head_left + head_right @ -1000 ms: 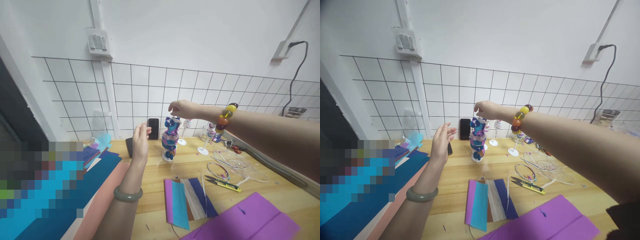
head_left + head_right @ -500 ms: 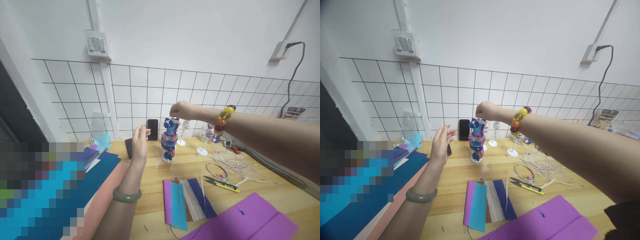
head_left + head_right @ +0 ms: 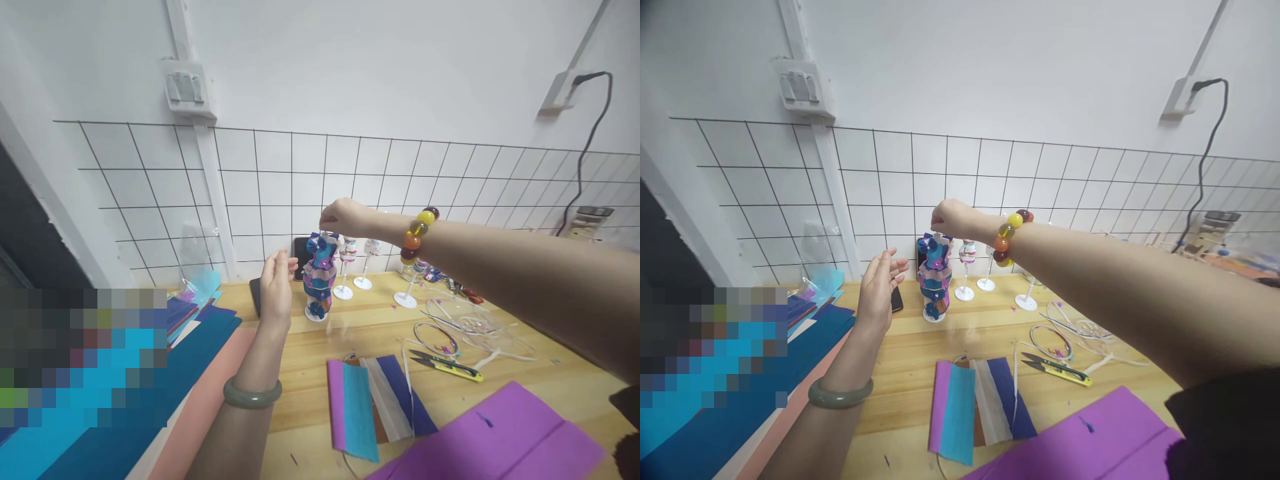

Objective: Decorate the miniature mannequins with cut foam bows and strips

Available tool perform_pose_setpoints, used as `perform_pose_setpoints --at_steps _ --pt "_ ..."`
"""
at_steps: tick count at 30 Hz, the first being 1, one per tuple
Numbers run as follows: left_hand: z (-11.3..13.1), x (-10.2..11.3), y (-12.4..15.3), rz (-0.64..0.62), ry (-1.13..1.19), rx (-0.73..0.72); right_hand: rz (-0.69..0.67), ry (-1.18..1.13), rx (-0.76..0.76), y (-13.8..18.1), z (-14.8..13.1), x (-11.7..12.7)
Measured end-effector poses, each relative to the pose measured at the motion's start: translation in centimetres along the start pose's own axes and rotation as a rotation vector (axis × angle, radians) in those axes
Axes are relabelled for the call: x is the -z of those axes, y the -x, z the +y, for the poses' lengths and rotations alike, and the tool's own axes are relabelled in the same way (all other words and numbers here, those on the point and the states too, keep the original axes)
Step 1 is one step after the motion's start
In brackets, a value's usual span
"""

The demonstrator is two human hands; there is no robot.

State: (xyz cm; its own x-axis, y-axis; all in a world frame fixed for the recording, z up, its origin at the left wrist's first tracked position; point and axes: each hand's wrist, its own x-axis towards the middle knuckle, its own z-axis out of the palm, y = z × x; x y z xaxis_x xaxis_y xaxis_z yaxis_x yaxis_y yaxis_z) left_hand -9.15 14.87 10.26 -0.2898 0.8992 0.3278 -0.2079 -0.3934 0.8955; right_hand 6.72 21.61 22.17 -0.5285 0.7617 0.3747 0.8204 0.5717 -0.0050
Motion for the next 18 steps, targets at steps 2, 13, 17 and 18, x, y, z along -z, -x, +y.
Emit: perform_pose_setpoints --at_steps 2,13,17,18 --pt "0.0 0.0 0.0 0.001 -0.002 0.002 0.009 -0.002 0.002 -0.1 -0.1 -0.1" --pt "-0.5 0.0 0.0 -0.014 -0.024 -0.003 0.008 -0.056 -0.033 1.6 0.0 0.8" --pt "-0.8 0.0 -0.1 -0.018 -0.040 0.007 0.016 -0.068 -0.057 3.4 0.9 1.1" --pt "-0.8 0.0 -0.1 -0.018 -0.045 0.009 0.020 -0.074 -0.065 4.1 1.0 1.3"
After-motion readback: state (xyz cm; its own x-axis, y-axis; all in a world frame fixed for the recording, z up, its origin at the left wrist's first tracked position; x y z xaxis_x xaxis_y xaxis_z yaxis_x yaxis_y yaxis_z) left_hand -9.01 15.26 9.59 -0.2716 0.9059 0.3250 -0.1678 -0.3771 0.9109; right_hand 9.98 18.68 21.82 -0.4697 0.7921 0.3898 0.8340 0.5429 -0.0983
